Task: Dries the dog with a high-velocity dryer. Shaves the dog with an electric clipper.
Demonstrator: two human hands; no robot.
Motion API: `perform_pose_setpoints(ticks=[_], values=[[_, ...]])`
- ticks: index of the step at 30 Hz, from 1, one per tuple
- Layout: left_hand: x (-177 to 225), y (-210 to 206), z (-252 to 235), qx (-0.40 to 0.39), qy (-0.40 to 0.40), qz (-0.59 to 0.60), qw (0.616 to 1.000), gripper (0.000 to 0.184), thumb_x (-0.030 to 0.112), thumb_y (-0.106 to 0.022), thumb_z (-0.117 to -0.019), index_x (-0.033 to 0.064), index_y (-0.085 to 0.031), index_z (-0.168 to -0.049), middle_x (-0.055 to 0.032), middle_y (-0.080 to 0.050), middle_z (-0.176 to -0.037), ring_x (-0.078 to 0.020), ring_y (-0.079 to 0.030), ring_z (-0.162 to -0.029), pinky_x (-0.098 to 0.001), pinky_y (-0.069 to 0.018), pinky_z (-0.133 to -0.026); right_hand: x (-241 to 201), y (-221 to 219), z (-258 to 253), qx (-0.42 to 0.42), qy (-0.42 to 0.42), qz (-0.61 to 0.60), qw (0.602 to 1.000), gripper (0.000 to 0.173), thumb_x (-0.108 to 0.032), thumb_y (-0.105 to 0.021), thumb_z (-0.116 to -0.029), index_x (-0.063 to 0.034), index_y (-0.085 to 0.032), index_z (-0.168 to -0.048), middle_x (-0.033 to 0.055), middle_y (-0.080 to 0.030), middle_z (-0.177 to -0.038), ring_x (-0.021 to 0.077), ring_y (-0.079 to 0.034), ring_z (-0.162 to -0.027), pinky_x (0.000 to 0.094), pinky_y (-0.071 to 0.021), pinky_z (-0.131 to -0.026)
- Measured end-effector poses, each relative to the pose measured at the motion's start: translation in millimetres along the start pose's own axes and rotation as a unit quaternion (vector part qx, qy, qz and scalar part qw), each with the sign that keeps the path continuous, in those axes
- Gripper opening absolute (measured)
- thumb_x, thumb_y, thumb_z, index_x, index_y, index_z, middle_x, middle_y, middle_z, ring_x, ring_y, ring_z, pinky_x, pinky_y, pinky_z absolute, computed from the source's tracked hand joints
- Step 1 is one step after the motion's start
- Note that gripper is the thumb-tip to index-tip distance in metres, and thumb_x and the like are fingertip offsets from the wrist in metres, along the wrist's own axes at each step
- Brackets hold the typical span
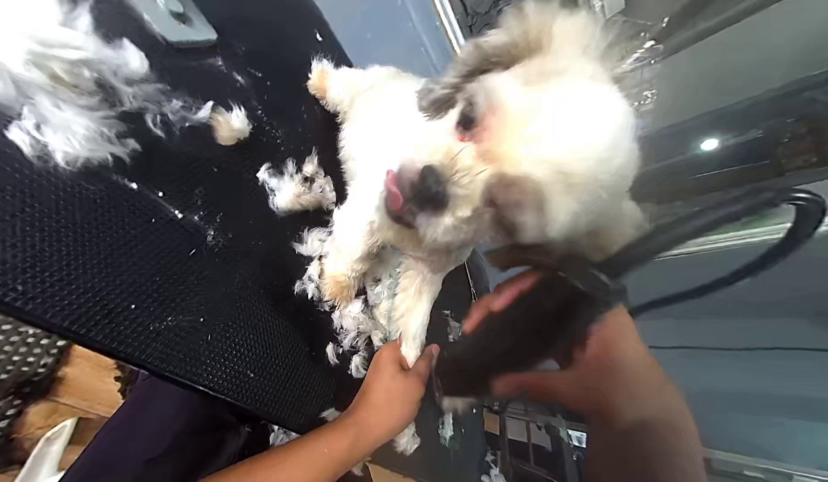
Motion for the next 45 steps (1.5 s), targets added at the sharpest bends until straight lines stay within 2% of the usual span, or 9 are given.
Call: perform_pose_setpoints(ticks=[8, 15, 21, 23, 27, 31, 34, 38, 45], values=[[25.9, 5.8, 5.1, -0.033, 0.108, 0.099, 0.989, 0.027, 0.025, -0.058, -0.1045, 0.0095, -0.055, -0.082, 0.0031, -0.044, -0.056, -0.0072, -0.038, -0.043, -0.0229, -0.0341, -0.040, 75.6, 32.3, 53.3, 0.292, 0.045, -0.255, 0.921, 0.051, -0.022, -0.088, -0.0755, -0.0130, -0.064, -0.119, 0.0112, -0.073, -0.103, 0.0221, -0.072, -0.092, 0.0383, -0.0625, -0.080], [66.2, 28.7, -1.3, -0.057, 0.111, 0.057, 0.991, 0.020, 0.019, -0.052, -0.1023, 0.0064, -0.058, -0.088, -0.0012, -0.055, -0.062, -0.0069, -0.049, -0.044, -0.0213, -0.0435, -0.040, 109.4, -33.7, 45.5, 0.080, -0.009, -0.478, 0.875, 0.054, -0.020, -0.084, -0.0771, -0.0079, -0.065, -0.126, 0.0156, -0.067, -0.130, 0.0242, -0.067, -0.113, 0.0404, -0.0585, -0.091], [51.4, 25.6, 13.7, 0.071, 0.157, -0.060, 0.983, 0.016, 0.008, -0.041, -0.0998, 0.0038, -0.056, -0.104, -0.0043, -0.063, -0.066, -0.0093, -0.056, -0.046, -0.0253, -0.0494, -0.041, 119.0, -48.0, 25.1, 0.048, -0.070, -0.537, 0.839, 0.048, -0.014, -0.078, -0.0804, -0.0103, -0.063, -0.126, 0.0089, -0.071, -0.109, 0.0160, -0.070, -0.085, 0.0331, -0.0613, -0.068], [51.9, 19.0, 22.0, 0.062, 0.135, -0.083, 0.985, 0.021, 0.005, -0.036, -0.0997, 0.0048, -0.056, -0.108, -0.0036, -0.072, -0.074, -0.0089, -0.068, -0.059, -0.0269, -0.0586, -0.055, 123.8, -57.9, 16.3, -0.003, -0.045, -0.554, 0.831, 0.047, -0.012, -0.076, -0.0820, -0.0117, -0.062, -0.127, 0.0055, -0.071, -0.108, 0.0121, -0.070, -0.084, 0.0297, -0.0607, -0.064], [53.1, 22.2, 16.6, -0.031, 0.101, -0.075, 0.992, 0.012, 0.013, -0.058, -0.0945, 0.0040, -0.063, -0.101, -0.0055, -0.070, -0.081, -0.0133, -0.069, -0.074, -0.0326, -0.0602, -0.072, 114.6, -65.1, 7.7, -0.051, 0.047, -0.563, 0.823, 0.054, -0.015, -0.077, -0.0797, -0.0078, -0.062, -0.131, 0.0059, -0.070, -0.118, 0.0099, -0.070, -0.091, 0.0286, -0.0609, -0.067], [108.3, 50.7, 12.7, -0.144, 0.056, -0.286, 0.946, 0.030, 0.022, -0.073, -0.0911, 0.0096, -0.067, -0.118, -0.0012, -0.076, -0.102, -0.0126, -0.073, -0.092, -0.0348, -0.0611, -0.086, 118.0, -53.7, 7.0, -0.047, 0.054, -0.557, 0.828, 0.057, -0.019, -0.081, -0.0760, -0.0098, -0.063, -0.130, 0.0076, -0.070, -0.116, 0.0151, -0.071, -0.090, 0.0339, -0.0622, -0.064], [149.1, 91.9, 2.5, 0.052, -0.136, -0.346, 0.927, 0.021, 0.017, -0.071, -0.0907, 0.0043, -0.069, -0.108, -0.0040, -0.073, -0.093, -0.0135, -0.070, -0.083, -0.0336, -0.0600, -0.077, 128.9, -44.0, 6.6, -0.057, 0.058, -0.549, 0.832, 0.056, -0.017, -0.080, -0.0761, -0.0100, -0.062, -0.129, 0.0075, -0.070, -0.118, 0.0155, -0.072, -0.090, 0.0340, -0.0626, -0.066], [172.2, 110.5, -49.9, 0.170, -0.182, -0.433, 0.866, 0.076, 0.019, -0.094, -0.0666, -0.0069, -0.057, -0.128, -0.0122, -0.072, -0.116, -0.0182, -0.070, -0.108, -0.0388, -0.0602, -0.096, 136.5, -41.7, -1.1, -0.055, 0.042, -0.527, 0.847, 0.051, -0.018, -0.080, -0.0743, -0.0114, -0.064, -0.122, 0.0032, -0.072, -0.112, 0.0121, -0.071, -0.088, 0.0319, -0.0619, -0.068], [189.2, 82.8, -74.5, 0.157, -0.094, -0.548, 0.816, 0.019, -0.002, -0.061, -0.0962, -0.0074, -0.059, -0.114, -0.0132, -0.063, -0.097, -0.0141, -0.060, -0.086, -0.0340, -0.0525, -0.081, 137.0, -34.3, 5.3, 0.046, -0.136, -0.462, 0.875, 0.054, -0.009, -0.079, -0.0767, -0.0060, -0.060, -0.127, 0.0099, -0.071, -0.103, 0.0194, -0.072, -0.081, 0.0359, -0.0624, -0.067]])
Point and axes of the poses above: each hand's wrist, its own z-axis away from the middle knuckle, its own y-axis out of the back of the hand, x = y × z, the point moved 2 cm from there along -z, towards the middle knuckle
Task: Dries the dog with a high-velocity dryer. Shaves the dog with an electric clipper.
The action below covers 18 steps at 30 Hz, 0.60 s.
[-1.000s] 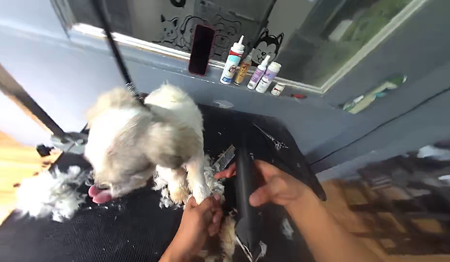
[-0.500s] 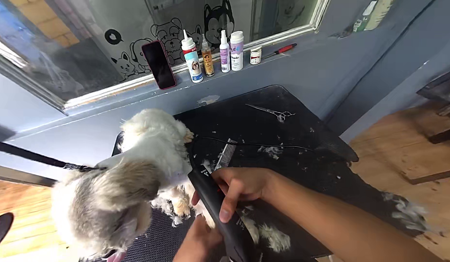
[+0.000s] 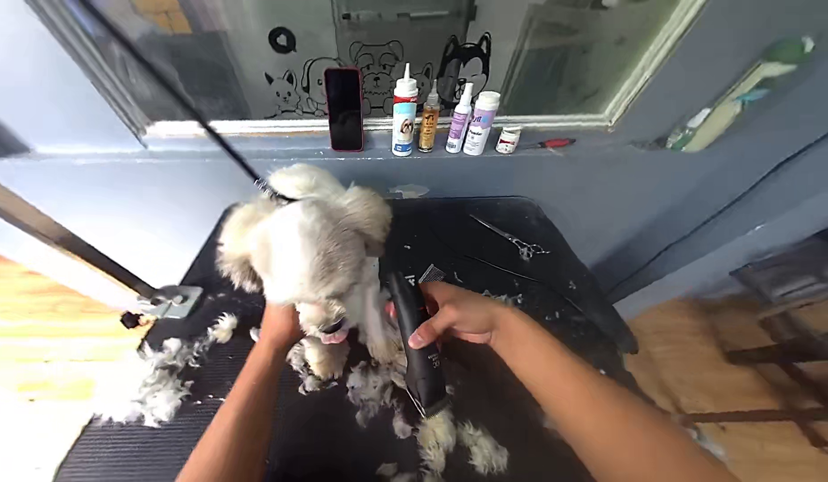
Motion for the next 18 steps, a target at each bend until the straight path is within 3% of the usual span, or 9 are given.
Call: perform_pose_setpoints(ticks=[2, 4, 6, 8, 10, 14, 16, 18], values=[[26.5, 11.9, -4.4, 0.014, -0.142, -0.085, 0.986, 0.027, 0.005, -0.075, -0.0837, -0.0057, -0.066, -0.106, -0.0205, -0.069, -0.097, -0.0299, -0.068, -0.091, -0.0548, -0.0538, -0.084, -0.3, 1.8, 12.9, 0.079, 0.017, 0.047, 0.996, 0.051, -0.007, -0.081, -0.0784, -0.0023, -0.063, -0.126, 0.0139, -0.073, -0.109, 0.0238, -0.073, -0.088, 0.0402, -0.0634, -0.074], [32.3, 20.7, -18.8, 0.021, -0.234, -0.138, 0.962, 0.032, 0.023, -0.077, -0.0808, 0.0038, -0.069, -0.106, -0.0174, -0.071, -0.095, -0.0334, -0.070, -0.091, -0.0629, -0.0549, -0.080, 2.7, -4.9, 25.6, 0.161, 0.109, 0.096, 0.976, 0.044, -0.004, -0.082, -0.0788, -0.0014, -0.064, -0.119, 0.0137, -0.075, -0.107, 0.0254, -0.074, -0.094, 0.0422, -0.0643, -0.082], [46.4, 31.6, -22.0, -0.005, -0.213, -0.173, 0.962, 0.028, 0.026, -0.077, -0.0827, 0.0089, -0.068, -0.103, -0.0146, -0.070, -0.090, -0.0341, -0.070, -0.086, -0.0643, -0.0548, -0.073, 7.6, -19.5, 33.4, 0.238, 0.219, 0.131, 0.937, 0.045, -0.003, -0.084, -0.0791, -0.0023, -0.064, -0.120, 0.0140, -0.074, -0.109, 0.0277, -0.074, -0.097, 0.0443, -0.0654, -0.083], [68.6, 41.9, -19.3, -0.033, -0.140, -0.224, 0.964, 0.022, 0.025, -0.079, -0.0817, 0.0084, -0.064, -0.085, -0.0155, -0.065, -0.077, -0.0368, -0.066, -0.073, -0.0636, -0.0509, -0.061, 11.5, -38.8, 35.0, 0.295, 0.312, 0.163, 0.888, 0.048, -0.001, -0.084, -0.0799, -0.0021, -0.062, -0.122, 0.0164, -0.073, -0.114, 0.0294, -0.074, -0.097, 0.0433, -0.0666, -0.079], [82.7, 46.2, -19.8, -0.060, -0.107, -0.271, 0.955, 0.025, 0.026, -0.076, -0.0789, 0.0102, -0.057, -0.076, -0.0130, -0.060, -0.072, -0.0347, -0.063, -0.067, -0.0582, -0.0475, -0.053, 12.1, -55.6, 33.5, 0.314, 0.396, 0.223, 0.834, 0.053, -0.004, -0.086, -0.0799, -0.0067, -0.059, -0.125, 0.0155, -0.072, -0.119, 0.0284, -0.074, -0.100, 0.0394, -0.0668, -0.079], [95.9, 49.8, -17.0, -0.076, -0.123, -0.264, 0.953, 0.027, 0.020, -0.079, -0.0760, 0.0102, -0.054, -0.073, -0.0108, -0.056, -0.068, -0.0316, -0.058, -0.061, -0.0531, -0.0447, -0.049, -5.3, -73.3, 17.4, 0.318, 0.536, 0.363, 0.693, 0.060, -0.011, -0.092, -0.0756, -0.0194, -0.060, -0.126, 0.0018, -0.071, -0.119, 0.0224, -0.070, -0.112, 0.0402, -0.0618, -0.096], [97.3, 48.7, -17.4, -0.085, -0.136, -0.266, 0.950, 0.028, 0.021, -0.079, -0.0755, 0.0120, -0.053, -0.071, -0.0088, -0.055, -0.067, -0.0295, -0.057, -0.059, -0.0512, -0.0438, -0.047, -16.2, -70.2, 5.0, 0.313, 0.584, 0.428, 0.615, 0.060, -0.011, -0.092, -0.0748, -0.0178, -0.062, -0.125, 0.0017, -0.071, -0.121, 0.0239, -0.068, -0.114, 0.0420, -0.0603, -0.098], [98.4, 47.7, -17.0, -0.090, -0.146, -0.256, 0.951, 0.028, 0.021, -0.079, -0.0743, 0.0129, -0.052, -0.071, -0.0079, -0.054, -0.066, -0.0285, -0.057, -0.059, -0.0502, -0.0430, -0.047, -23.6, -65.7, -5.1, 0.299, 0.597, 0.475, 0.573, 0.057, -0.011, -0.093, -0.0737, -0.0147, -0.064, -0.123, 0.0046, -0.072, -0.120, 0.0269, -0.069, -0.113, 0.0445, -0.0601, -0.097]])
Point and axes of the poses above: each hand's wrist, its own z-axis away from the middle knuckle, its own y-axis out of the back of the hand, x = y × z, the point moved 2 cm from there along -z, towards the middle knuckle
